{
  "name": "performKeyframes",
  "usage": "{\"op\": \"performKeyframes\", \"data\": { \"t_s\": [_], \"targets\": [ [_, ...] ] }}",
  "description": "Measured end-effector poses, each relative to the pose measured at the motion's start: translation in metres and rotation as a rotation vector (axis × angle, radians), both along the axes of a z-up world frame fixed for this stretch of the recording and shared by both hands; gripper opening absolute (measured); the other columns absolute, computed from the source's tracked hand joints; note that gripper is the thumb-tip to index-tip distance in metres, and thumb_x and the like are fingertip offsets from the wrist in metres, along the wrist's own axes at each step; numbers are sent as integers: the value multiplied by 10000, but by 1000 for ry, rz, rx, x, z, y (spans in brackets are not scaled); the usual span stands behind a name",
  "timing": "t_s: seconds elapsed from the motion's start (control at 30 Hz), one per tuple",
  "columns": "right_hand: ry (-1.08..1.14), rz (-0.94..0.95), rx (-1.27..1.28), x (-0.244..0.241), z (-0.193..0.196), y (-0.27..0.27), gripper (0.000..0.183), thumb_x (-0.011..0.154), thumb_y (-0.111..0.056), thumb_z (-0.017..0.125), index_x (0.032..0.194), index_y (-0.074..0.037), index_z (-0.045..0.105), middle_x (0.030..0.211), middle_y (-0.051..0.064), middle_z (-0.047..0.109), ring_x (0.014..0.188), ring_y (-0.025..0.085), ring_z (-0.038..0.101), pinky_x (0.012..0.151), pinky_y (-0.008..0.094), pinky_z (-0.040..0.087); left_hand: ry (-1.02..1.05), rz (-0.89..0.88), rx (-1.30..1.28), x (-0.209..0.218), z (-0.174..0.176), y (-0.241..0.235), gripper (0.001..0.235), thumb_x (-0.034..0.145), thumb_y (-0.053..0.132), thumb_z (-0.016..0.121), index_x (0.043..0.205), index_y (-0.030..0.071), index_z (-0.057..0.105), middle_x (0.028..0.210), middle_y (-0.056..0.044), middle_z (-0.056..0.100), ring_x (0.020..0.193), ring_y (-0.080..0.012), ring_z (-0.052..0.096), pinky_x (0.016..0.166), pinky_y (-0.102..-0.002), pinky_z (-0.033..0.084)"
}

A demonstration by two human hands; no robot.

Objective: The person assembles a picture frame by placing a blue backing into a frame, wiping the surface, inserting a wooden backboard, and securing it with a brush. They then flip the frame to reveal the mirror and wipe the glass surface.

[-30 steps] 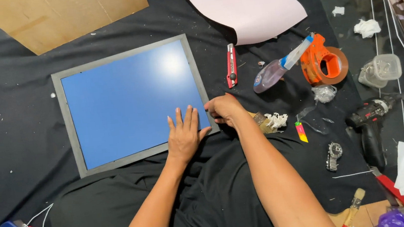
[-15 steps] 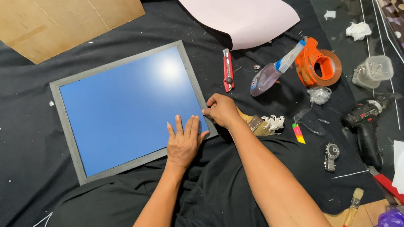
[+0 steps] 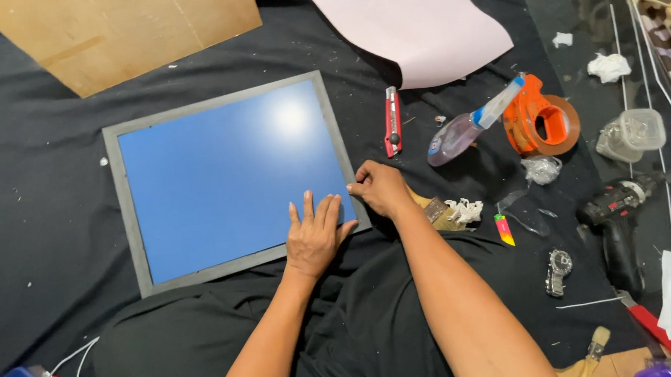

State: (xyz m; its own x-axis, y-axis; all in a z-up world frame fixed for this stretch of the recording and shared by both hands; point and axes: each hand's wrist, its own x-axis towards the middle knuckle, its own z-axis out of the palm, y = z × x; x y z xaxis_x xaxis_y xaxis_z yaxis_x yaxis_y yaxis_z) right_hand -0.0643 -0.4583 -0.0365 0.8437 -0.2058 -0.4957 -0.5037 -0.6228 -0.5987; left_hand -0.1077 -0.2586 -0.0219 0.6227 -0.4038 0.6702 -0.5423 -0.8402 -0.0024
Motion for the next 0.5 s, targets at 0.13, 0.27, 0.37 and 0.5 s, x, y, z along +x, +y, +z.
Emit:
{"op": "performKeyframes", "data": {
  "t_s": [0.13, 0.27, 0.37, 0.5],
  "targets": [
    [-55, 62, 62, -9, -2, 2, 309, 817, -324, 832, 1027, -112, 749, 886, 150, 754, 981, 367, 726, 815, 463, 565, 57, 82, -8, -6, -5, 5, 617, 922, 630, 616, 1278, 131, 685, 1286, -75, 695, 1244, -344, 642, 1023, -581, 484],
    [-64, 43, 52, -2, -10, 0, 334, 836, -319, 844, 1040, -84, 725, 855, 151, 718, 844, 324, 716, 689, 411, 606, 1, 5, -94, -5, -12, 11, 466, 934, 516, 665, 1143, 103, 721, 1189, -142, 729, 1132, -422, 688, 940, -645, 520],
    [-54, -58, 142, 0, -17, -2, 334, 830, -248, 853, 1026, -23, 704, 766, 131, 652, 662, 257, 697, 534, 347, 628, -19, -24, -116, -3, -7, 10, 393, 982, 466, 621, 1112, 110, 726, 1160, -136, 750, 1081, -421, 721, 905, -634, 551],
    [-60, -89, 165, 1, -12, -4, 351, 819, -242, 866, 1020, -9, 698, 727, 121, 624, 621, 236, 682, 492, 326, 623, -32, -34, -111, -3, -5, 10, 370, 995, 445, 602, 1098, 111, 727, 1145, -136, 757, 1057, -421, 734, 873, -625, 572]
  ]
}}
